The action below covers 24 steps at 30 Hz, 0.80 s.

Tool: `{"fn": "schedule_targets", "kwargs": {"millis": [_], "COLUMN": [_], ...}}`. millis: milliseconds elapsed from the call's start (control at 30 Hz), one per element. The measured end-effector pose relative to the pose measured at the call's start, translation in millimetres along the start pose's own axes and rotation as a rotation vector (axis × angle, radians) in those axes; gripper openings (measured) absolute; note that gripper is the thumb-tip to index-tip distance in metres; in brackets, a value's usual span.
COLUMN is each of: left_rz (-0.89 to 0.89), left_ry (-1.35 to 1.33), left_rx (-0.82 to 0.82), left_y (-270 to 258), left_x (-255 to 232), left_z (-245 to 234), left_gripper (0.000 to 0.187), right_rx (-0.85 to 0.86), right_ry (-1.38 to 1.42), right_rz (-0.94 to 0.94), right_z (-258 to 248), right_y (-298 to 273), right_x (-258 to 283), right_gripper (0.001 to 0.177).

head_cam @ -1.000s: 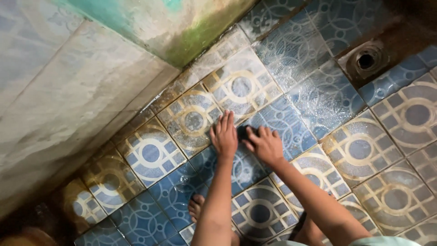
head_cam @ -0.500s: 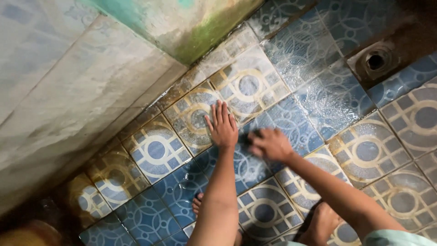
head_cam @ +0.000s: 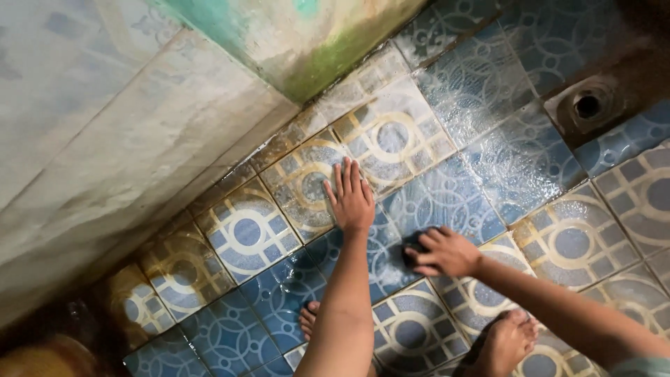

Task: Scrubbing bathroom floor tiles with a handheld brush and water

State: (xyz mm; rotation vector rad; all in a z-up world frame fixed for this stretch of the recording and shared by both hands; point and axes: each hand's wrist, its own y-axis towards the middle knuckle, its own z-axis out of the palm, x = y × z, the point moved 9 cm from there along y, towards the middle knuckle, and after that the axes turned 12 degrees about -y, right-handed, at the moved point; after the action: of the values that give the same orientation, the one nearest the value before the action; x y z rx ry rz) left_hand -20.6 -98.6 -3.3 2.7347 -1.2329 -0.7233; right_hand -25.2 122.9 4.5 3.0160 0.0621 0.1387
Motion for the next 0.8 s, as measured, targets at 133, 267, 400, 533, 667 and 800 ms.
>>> {"fn": "schedule_targets", "kwargs": {"millis": [133, 267, 400, 533, 667, 800], "left_rz": [-0.017, -0.044, -0.120, -0.138, -0.138, -0.171], "left_ry": [-0.018, -0.026, -0.017, 0.042, -0.049, -0.115], "left_rx": [-0.001, -0.015, 0.024, 0.053, 0.053, 0.120], "left_y": [3, 5, 3, 3, 8, 7], "left_x": [-5, -5, 6, 6, 4, 7], "left_z": [-9, -13, -7, -3, -10, -7], "left_gripper": [0.044, 0.048, 0.059, 0.065, 0.061, 0.060], "right_rx": [0.018, -0.038, -0.002, 0.018, 0.052, -0.064], "right_ry": [-0.194, -0.321, -0.142, -0.181, -0.243, -0.284], "right_rz": [0.270, 0.802, 0.803, 0.433, 0.772, 1.029], "right_z": [31, 24, 33, 45, 58, 23], "right_y": [71, 131, 180, 196, 187, 215], "right_x": [-128, -223, -162, -140, -280, -254], "right_gripper": [0.042, 0.052, 0.046, 0.051, 0.041, 0.041]}}
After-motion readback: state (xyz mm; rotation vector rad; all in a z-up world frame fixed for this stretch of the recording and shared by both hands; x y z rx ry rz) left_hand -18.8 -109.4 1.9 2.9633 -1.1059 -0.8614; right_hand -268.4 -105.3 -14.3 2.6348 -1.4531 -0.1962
